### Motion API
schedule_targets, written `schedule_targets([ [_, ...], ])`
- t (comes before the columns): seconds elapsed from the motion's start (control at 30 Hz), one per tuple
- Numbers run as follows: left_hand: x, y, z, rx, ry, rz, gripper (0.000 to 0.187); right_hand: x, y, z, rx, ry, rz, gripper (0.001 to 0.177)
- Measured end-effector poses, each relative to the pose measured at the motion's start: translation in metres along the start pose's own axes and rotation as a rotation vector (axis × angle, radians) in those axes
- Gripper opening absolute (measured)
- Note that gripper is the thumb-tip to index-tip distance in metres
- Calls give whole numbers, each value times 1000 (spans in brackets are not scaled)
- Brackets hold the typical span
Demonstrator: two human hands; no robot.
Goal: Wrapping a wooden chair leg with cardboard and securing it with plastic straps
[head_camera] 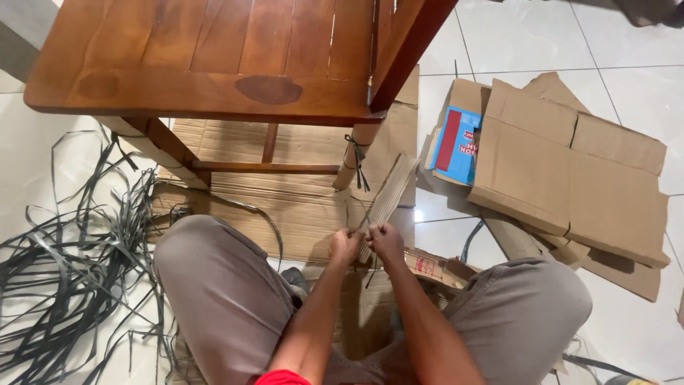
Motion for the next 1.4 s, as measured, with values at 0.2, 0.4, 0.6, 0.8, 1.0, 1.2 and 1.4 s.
schedule_targets([
  [0.2, 16, -12, -40, 316, 180, 218, 28, -10, 24, -30, 6, -84, 35, 24],
  [0.4, 0, -53, -77, 453, 239, 224, 39, -12, 12, -2, 32, -177, 169, 19],
  [0.6, -45, -60, -33, 247, -36, 37, 30, -8, 55, 3, -49, -80, 364, 24],
  [0.8, -88, -86, 14, 321, -219, 9, 42, -2, 88, 34, -142, -24, 252, 26],
  [1.0, -64, -66, 84, 250, -44, -36, 40, 7, 90, 77, -172, -33, 74, 24],
  [1.2, -82, -110, 31, 232, 8, -216, 37, 29, 97, 108, -191, -16, -21, 17],
  [1.4, -78, -98, 65, 189, 4, -253, 38, 51, 88, 155, -254, 61, -314, 15],
])
Point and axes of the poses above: each hand's wrist, its own z-axis towards the middle knuckle, its own x-axis out of the palm, y = z × x, the point moved 4 cm from there along z, towards the middle knuckle
